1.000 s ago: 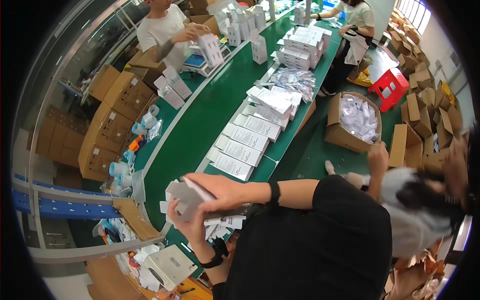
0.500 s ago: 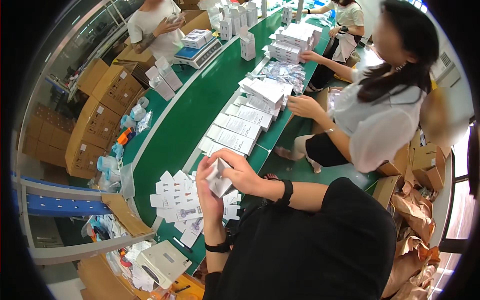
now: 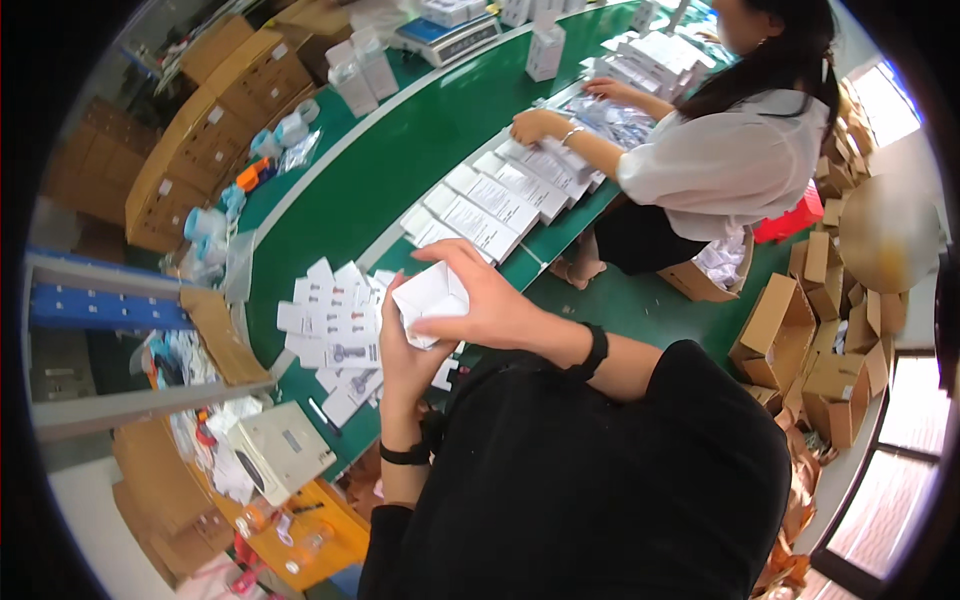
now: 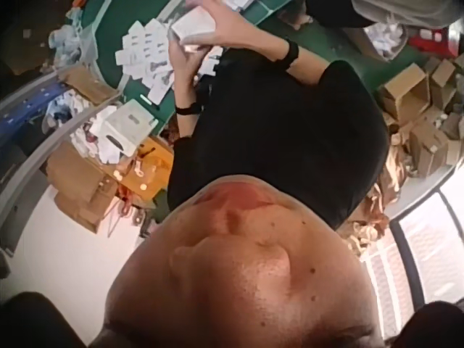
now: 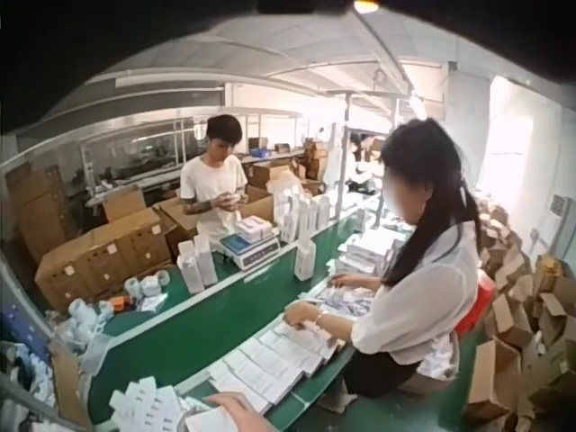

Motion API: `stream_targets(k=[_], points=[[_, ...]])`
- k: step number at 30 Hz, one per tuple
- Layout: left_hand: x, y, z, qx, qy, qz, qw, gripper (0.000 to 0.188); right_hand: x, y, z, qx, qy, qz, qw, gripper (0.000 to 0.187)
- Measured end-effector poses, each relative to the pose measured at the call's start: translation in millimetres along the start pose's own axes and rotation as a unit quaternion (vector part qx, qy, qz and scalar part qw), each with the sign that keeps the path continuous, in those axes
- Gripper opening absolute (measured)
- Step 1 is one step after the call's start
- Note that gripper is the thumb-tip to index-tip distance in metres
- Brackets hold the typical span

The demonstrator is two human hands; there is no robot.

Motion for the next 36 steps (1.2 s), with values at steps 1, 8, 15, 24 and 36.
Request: stream_targets(k=[1, 8, 15, 24, 36], points=[[5.5, -1.7, -7.7, 0.004, 0.12, -0.006, 0.993, 0.065, -1.7, -0.4, 0.6, 0.037, -0.069, -0.013, 0.997, 0.055], [117.2, -0.4, -88.3, -0.112, 0.484, -0.005, 0.868, 0.079, -113.8, 20.8, -89.5, 0.001, -0.359, -0.124, 0.925, 0.061], [234.3, -81.3, -122.6, -0.092, 0.535, -0.183, 0.82, 0.094, -144.6, 3.0, -121.4, -0.126, -0.539, -0.159, 0.818, 0.045], [187.7, -83.9, -55.1, 0.008, 0.583, -0.164, 0.795, 0.092, -163.5, -11.9, -10.2, 0.157, -0.309, -0.131, 0.929, 0.033], [79.2, -92.0, -79.1, -0.003, 0.472, -0.162, 0.867, 0.06, -169.1, -19.5, 69.2, 0.37, -0.239, -0.104, 0.892, 0.032]])
Point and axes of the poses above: each hand's wrist, its own y-axis towards the middle knuckle, its own z-axis out of the palm, x = y × z, the point moved 7 cm from there along y, towards the middle knuckle
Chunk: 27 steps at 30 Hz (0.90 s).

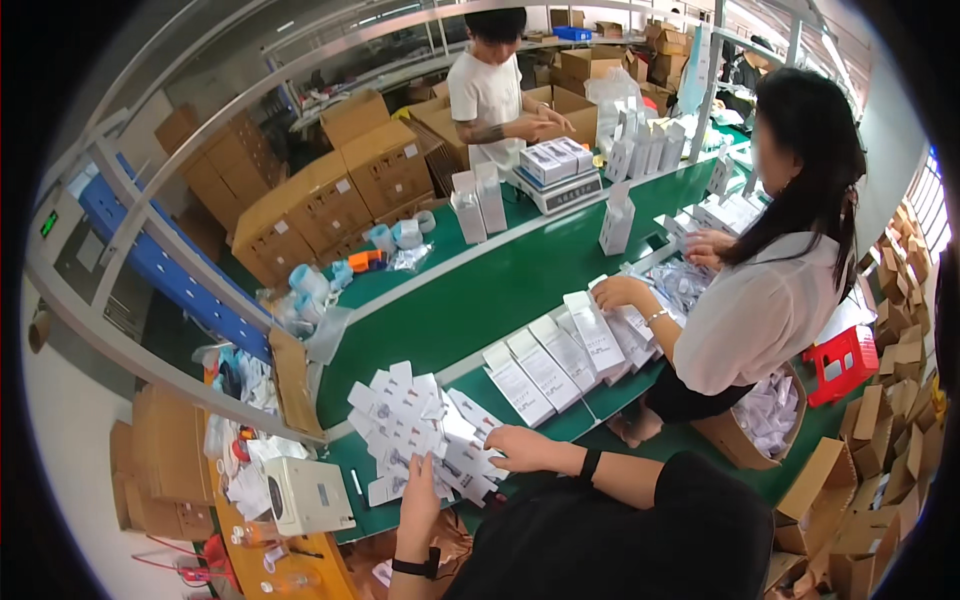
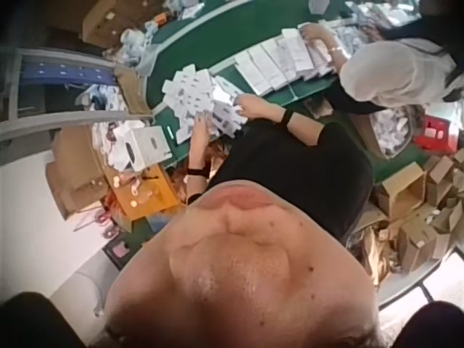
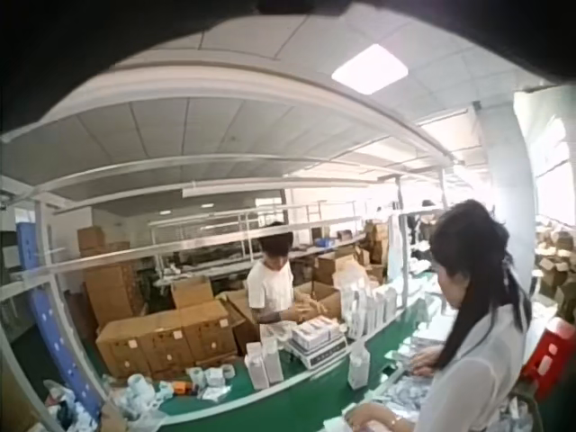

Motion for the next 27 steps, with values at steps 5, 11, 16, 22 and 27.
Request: stream_targets(k=[5, 11, 16, 22, 27], points=[[2.6, 6.7, -34.6, -0.104, 0.005, 0.027, 0.994, 0.059, 7.1, 27.1, 6.5, 0.064, 0.003, 0.019, 0.998, 0.043], [-53.3, -10.9, -113.0, -0.226, -0.1, -0.004, 0.969, 0.049, 106.0, 34.1, -65.8, -0.166, -0.132, -0.091, 0.973, 0.08], [-39.4, -7.4, -121.5, -0.172, -0.382, -0.033, 0.907, 0.042, 164.0, 54.4, -89.1, -0.225, -0.193, -0.15, 0.943, 0.108], [8.7, -4.3, -126.9, -0.028, -0.242, -0.211, 0.947, 0.05, 135.2, 61.1, -44.9, -0.089, 0.063, -0.143, 0.984, 0.116], [12.6, -8.2, -106.3, -0.148, -0.422, 0.028, 0.894, 0.058, 163.4, 56.8, -38.6, -0.109, 0.226, -0.092, 0.964, 0.084]])
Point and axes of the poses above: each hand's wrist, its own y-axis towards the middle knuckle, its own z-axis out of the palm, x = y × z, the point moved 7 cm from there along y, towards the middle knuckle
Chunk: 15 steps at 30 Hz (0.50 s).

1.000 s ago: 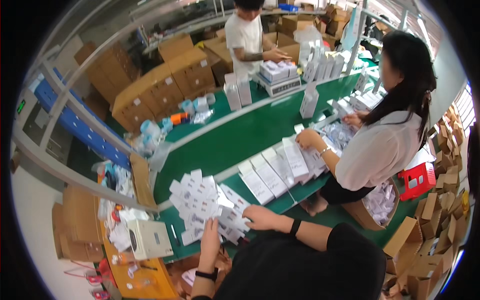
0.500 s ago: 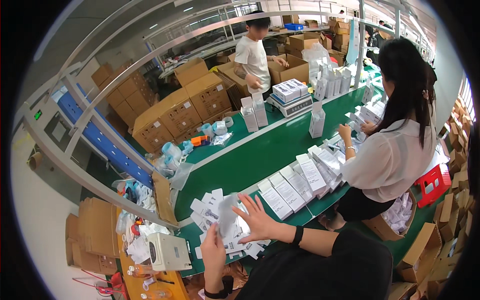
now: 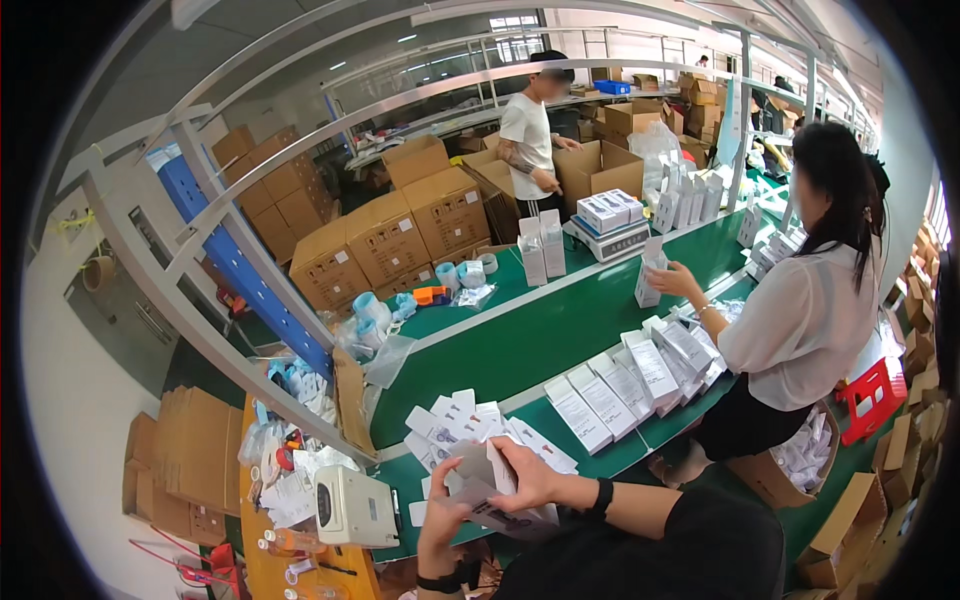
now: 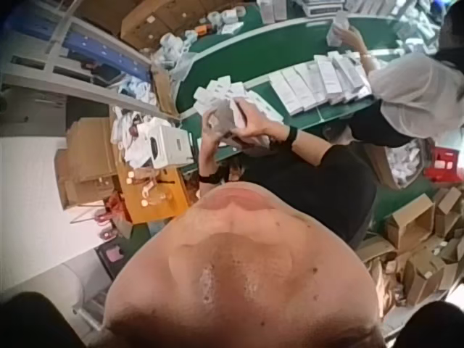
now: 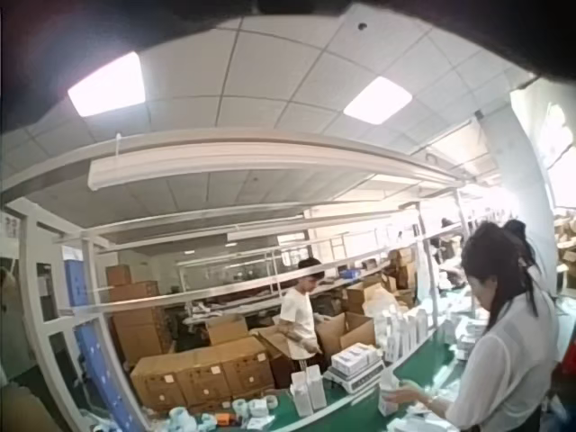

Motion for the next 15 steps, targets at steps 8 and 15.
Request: stream_targets(k=[8, 15], points=[[-32.5, 10.8, 41.2, 0.028, -0.064, 0.204, 0.977, 0.044, -16.4, -14.7, 0.8, -0.207, 0.019, 0.085, 0.975, 0.044], [35.4, 11.9, 116.9, 0.128, -0.243, -0.109, 0.955, 0.037, -20.8, -54.8, -24.2, -0.315, -0.047, 0.167, 0.933, 0.038]])
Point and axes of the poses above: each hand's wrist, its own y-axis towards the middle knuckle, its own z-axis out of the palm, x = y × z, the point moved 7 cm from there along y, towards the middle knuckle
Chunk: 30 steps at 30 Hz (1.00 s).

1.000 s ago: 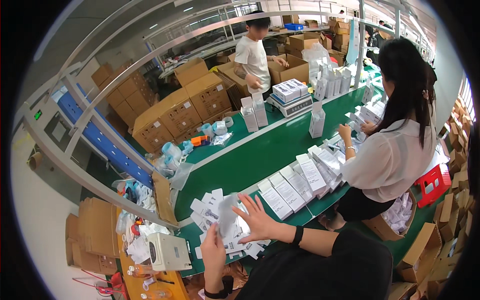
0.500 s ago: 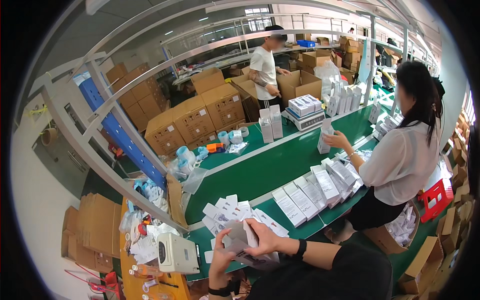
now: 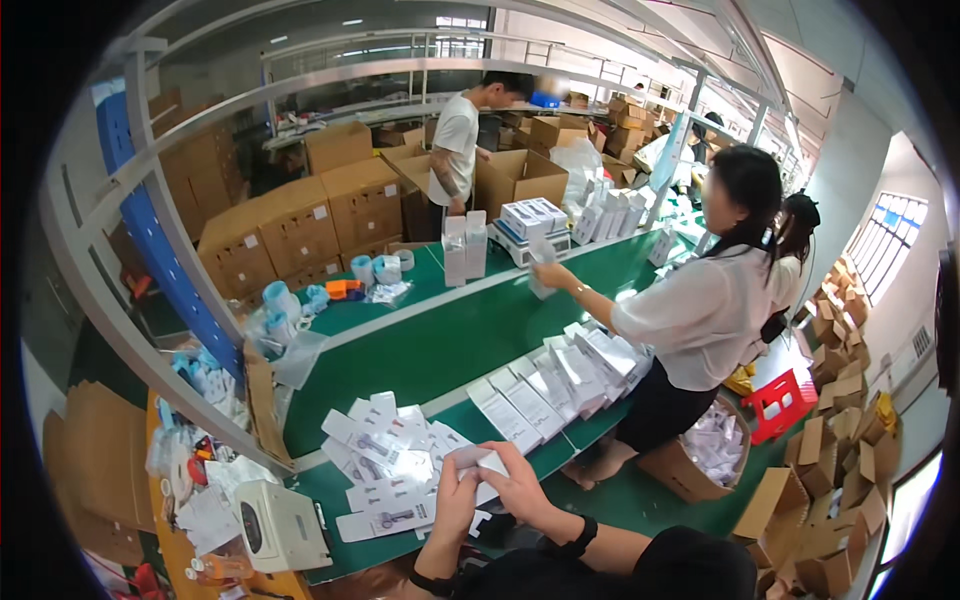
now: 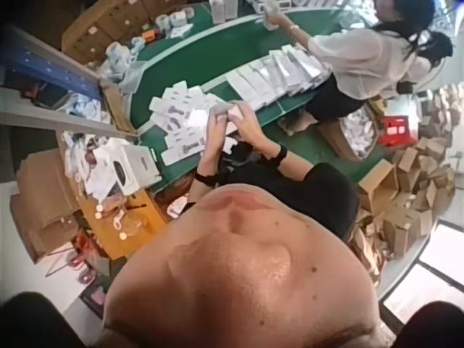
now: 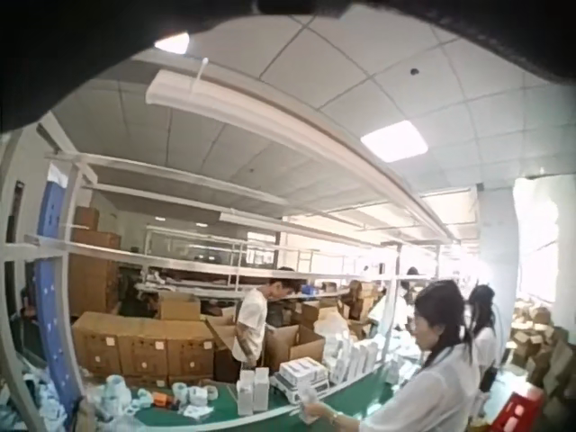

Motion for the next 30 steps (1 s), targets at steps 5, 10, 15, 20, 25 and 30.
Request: stream_targets(k=[5, 10, 15, 20, 25, 30], points=[[2.4, 1.5, 25.1, 0.098, -0.116, 0.043, 0.988, 0.027, -32.0, -15.7, -25.8, -0.009, 0.104, 0.083, 0.991, 0.04], [5.7, -8.1, 40.4, 0.155, 0.053, 0.083, 0.983, 0.02, -20.3, -19.6, -32.5, -0.03, 0.002, 0.06, 0.998, 0.044], [6.3, -12.9, 45.2, 0.114, 0.028, -0.037, 0.992, 0.025, -18.0, -13.4, -39.6, -0.019, -0.124, 0.052, 0.991, 0.051], [-18.3, -15.2, 29.5, 0.093, 0.086, 0.078, 0.989, 0.065, 19.0, -1.8, -47.8, -0.033, 0.152, 0.116, 0.981, 0.053], [-10.9, -15.2, -3.5, 0.035, 0.425, 0.249, 0.869, 0.085, 30.1, 2.6, -38.4, 0.147, -0.222, -0.174, 0.948, 0.072], [69.7, -10.7, -76.3, -0.137, 0.642, -0.019, 0.754, 0.085, -108.3, 50.9, -163.1, -0.056, -0.462, -0.164, 0.87, 0.055]])
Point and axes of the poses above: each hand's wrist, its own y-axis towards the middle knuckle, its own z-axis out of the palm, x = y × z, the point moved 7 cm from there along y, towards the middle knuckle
